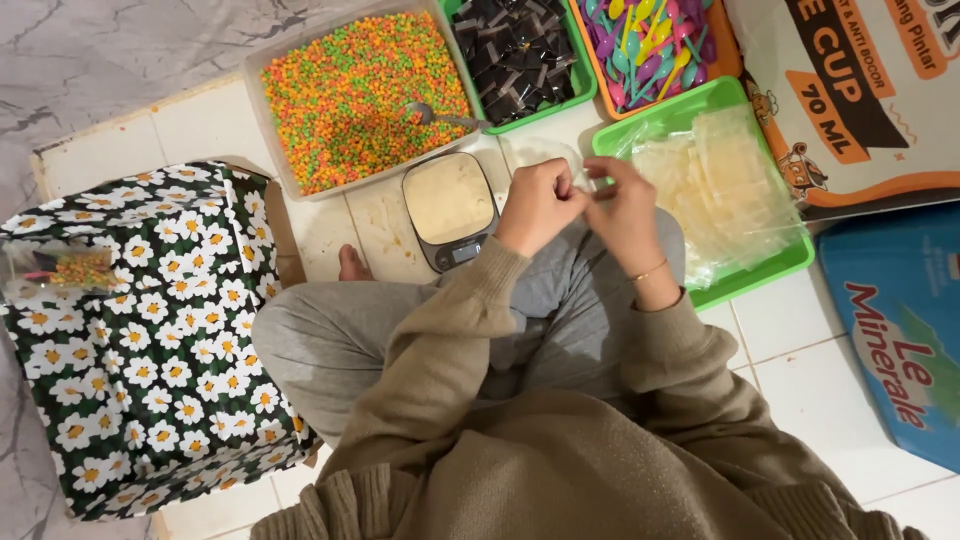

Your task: The person is portioning out colorful sprinkles into small plastic bags, weighing each bag on a digital scale to ensure consistency.

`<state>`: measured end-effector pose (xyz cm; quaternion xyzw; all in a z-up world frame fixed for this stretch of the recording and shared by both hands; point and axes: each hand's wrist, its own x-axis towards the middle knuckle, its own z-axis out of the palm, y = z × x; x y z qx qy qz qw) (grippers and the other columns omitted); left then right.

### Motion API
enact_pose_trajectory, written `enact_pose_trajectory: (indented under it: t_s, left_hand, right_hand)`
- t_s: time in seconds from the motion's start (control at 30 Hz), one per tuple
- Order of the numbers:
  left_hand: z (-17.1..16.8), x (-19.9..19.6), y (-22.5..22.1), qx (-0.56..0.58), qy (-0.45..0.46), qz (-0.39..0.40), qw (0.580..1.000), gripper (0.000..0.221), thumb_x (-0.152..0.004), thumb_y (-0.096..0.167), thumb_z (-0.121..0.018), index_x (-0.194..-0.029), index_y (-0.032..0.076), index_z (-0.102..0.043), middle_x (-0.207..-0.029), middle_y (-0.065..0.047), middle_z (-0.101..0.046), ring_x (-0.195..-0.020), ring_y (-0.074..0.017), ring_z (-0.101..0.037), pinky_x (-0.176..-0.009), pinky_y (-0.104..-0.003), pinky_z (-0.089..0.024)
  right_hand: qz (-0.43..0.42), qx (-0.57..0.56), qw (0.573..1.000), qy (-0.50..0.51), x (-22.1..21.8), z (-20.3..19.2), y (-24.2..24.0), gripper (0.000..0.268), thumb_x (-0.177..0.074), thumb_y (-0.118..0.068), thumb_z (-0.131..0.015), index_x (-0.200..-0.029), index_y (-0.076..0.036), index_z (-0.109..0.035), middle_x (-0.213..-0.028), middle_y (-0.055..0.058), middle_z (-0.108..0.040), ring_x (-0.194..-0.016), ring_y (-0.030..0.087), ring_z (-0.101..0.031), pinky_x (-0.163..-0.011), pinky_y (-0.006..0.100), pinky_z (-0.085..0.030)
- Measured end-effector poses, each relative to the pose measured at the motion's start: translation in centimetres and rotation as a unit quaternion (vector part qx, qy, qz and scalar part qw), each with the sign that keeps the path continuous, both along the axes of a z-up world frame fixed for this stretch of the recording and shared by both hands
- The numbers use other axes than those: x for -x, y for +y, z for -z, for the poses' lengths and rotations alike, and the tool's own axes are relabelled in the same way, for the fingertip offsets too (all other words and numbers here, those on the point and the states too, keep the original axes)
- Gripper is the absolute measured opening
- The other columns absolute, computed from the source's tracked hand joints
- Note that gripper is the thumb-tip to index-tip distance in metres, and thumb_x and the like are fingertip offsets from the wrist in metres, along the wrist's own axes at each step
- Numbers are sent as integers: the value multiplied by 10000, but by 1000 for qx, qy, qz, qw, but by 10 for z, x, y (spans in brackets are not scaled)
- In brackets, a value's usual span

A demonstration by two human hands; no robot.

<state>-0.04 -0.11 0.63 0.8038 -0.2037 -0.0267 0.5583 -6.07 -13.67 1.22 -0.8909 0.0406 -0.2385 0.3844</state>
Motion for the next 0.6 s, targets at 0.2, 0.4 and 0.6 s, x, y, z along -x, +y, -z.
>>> enact_pose_trajectory:
  t_s: [0.2, 0.4, 0.6]
  left_hand:
    - [-5, 6, 2, -31, 24, -4, 999, 219, -687, 82, -635, -603, 87, -432, -492, -152, -548, -507, -380, -642, -473, -434, -530]
    - [-34, 15, 3, -88, -19, -36, 995, 216, -737, 81, -606, -658, 88, -405, -558, -185, -541, -539, -441, -656, -504, -520, -521]
    - [-7, -4, 15, 58, -92, 97, 989, 702, -702, 166, -782, -1347, 132, -506, -1208, -199, -611, -1029, -484, -662, -900, -561, -549]
  right_hand:
    - [15, -11, 1000, 18, -5, 17, -15, 217, -837, 75, -723, -974, -70, -808, -766, 117, -643, -538, 244, -640, -522, 314, -520]
    - [49, -18, 999, -8, -7, 17, -3, 245, -827, 110, -646, -967, -22, -797, -841, 139, -563, -525, 236, -613, -526, 335, -524]
    - [32, -36, 999, 18, -2, 30, -21, 200, -808, 83, -669, -962, 22, -780, -837, 198, -589, -530, 322, -638, -518, 373, -509]
